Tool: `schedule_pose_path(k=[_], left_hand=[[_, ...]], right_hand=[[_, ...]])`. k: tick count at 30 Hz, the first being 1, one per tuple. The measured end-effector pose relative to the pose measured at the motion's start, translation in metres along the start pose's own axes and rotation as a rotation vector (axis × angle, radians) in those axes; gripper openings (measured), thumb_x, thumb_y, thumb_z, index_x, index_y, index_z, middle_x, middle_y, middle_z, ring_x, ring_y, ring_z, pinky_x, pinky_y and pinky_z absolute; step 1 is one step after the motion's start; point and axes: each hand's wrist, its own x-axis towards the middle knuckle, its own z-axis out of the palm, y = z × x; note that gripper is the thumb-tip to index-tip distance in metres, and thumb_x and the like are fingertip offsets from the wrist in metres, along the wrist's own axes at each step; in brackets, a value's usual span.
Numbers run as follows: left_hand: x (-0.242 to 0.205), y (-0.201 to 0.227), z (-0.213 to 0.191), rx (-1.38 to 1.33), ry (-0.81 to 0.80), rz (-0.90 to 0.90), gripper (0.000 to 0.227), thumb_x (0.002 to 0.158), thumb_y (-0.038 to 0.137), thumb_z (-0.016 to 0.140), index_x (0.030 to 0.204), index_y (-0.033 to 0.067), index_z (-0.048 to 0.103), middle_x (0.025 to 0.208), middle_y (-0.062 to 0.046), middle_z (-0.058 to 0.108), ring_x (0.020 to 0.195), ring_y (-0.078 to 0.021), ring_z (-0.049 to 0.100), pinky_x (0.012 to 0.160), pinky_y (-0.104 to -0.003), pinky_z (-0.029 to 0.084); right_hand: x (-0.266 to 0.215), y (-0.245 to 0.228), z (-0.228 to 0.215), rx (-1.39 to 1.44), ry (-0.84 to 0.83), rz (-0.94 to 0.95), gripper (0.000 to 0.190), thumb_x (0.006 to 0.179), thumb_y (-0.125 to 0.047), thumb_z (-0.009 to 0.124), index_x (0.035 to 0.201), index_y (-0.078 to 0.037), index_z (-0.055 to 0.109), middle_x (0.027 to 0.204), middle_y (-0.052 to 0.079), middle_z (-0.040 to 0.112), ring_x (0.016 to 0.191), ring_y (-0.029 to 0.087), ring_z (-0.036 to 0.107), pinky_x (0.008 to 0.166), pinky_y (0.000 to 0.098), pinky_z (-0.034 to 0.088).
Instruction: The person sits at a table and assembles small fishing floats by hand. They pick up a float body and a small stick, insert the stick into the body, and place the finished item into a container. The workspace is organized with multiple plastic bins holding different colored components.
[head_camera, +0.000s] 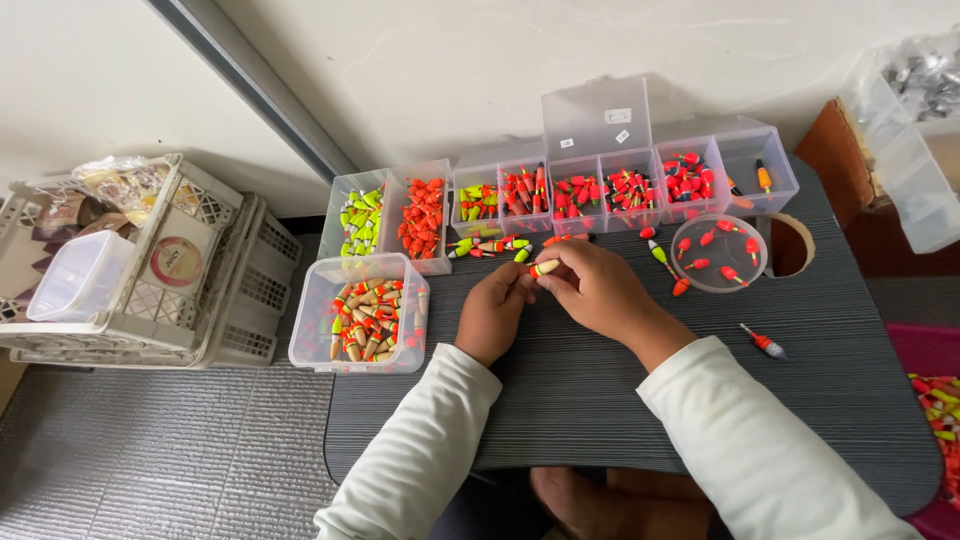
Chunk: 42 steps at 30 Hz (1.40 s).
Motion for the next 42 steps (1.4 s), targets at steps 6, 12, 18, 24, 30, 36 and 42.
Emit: schedule_pose_path(k=[6,12,18,24,30,36,42], left_hand=[[-0.009,0.022,-0.004,0.06,-0.014,0.034,0.017,0.103,0.021,0.057,0.106,0.0159,0.072,0.079,-0.007,0.072,0.086,-0.0294,0.069,0.079,-0.042,0.055],[-0.007,0.016,-0.002,0.026,0.008,0.022,0.019,0.103,0.018,0.055,0.107,0.0144,0.073,0.078,-0.007,0.071,0.083,-0.0286,0.07,0.078,-0.041,0.055],[-0.009,0.015,0.001,0.057,0.017,0.038,0.016,0.103,0.021,0.057,0.105,0.0172,0.073,0.078,-0.006,0.071,0.085,-0.0294,0.07,0.078,-0.041,0.055],[-0.013,0.03,-0.006,0.043,0.002,-0.001,0.019,0.104,0.018,0.054,0.109,0.0147,0.073,0.079,-0.007,0.071,0.084,-0.0294,0.07,0.079,-0.042,0.055],[-0.012,0.022,-0.002,0.027,0.018,0.02,0.019,0.103,0.017,0.056,0.107,0.013,0.073,0.079,-0.008,0.071,0.083,-0.0294,0.069,0.077,-0.041,0.055],[-0.012,0.026,-0.003,0.037,0.012,0.025,0.019,0.103,0.019,0.056,0.108,0.0135,0.073,0.079,-0.008,0.071,0.084,-0.0299,0.07,0.077,-0.042,0.055],[-0.009,0.018,-0.001,0.019,0.026,0.026,0.019,0.103,0.019,0.056,0.108,0.0143,0.073,0.078,-0.008,0.071,0.085,-0.0285,0.069,0.079,-0.042,0.055]], right_hand=[[-0.002,0.004,-0.004,0.016,-0.033,0.034,0.014,0.096,-0.025,0.067,0.093,-0.011,0.067,0.064,0.004,0.059,0.058,0.022,0.061,0.054,0.0335,0.051],[-0.003,0.0,-0.003,0.058,0.038,0.004,0.022,0.089,-0.021,0.075,0.109,-0.017,0.067,0.072,0.003,0.063,0.064,0.019,0.065,0.057,0.0332,0.054],[-0.001,0.004,-0.005,0.044,0.0,0.021,0.011,0.096,-0.022,0.068,0.092,-0.012,0.069,0.062,0.005,0.059,0.057,0.023,0.061,0.055,0.034,0.051],[-0.002,-0.004,-0.008,0.06,0.006,0.026,0.016,0.09,-0.021,0.074,0.104,-0.016,0.069,0.068,0.004,0.062,0.06,0.02,0.063,0.055,0.0335,0.053],[-0.002,-0.002,-0.006,0.011,-0.003,0.002,0.007,0.095,-0.022,0.069,0.097,-0.015,0.069,0.064,0.005,0.06,0.06,0.023,0.063,0.056,0.0345,0.053],[-0.003,-0.001,-0.005,0.017,-0.004,-0.005,0.006,0.095,-0.022,0.068,0.098,-0.017,0.068,0.065,0.002,0.061,0.058,0.02,0.063,0.054,0.0317,0.052],[-0.001,-0.001,-0.003,0.005,0.005,-0.014,0.009,0.093,-0.02,0.071,0.101,-0.015,0.07,0.067,0.004,0.063,0.06,0.023,0.064,0.054,0.0344,0.053]])
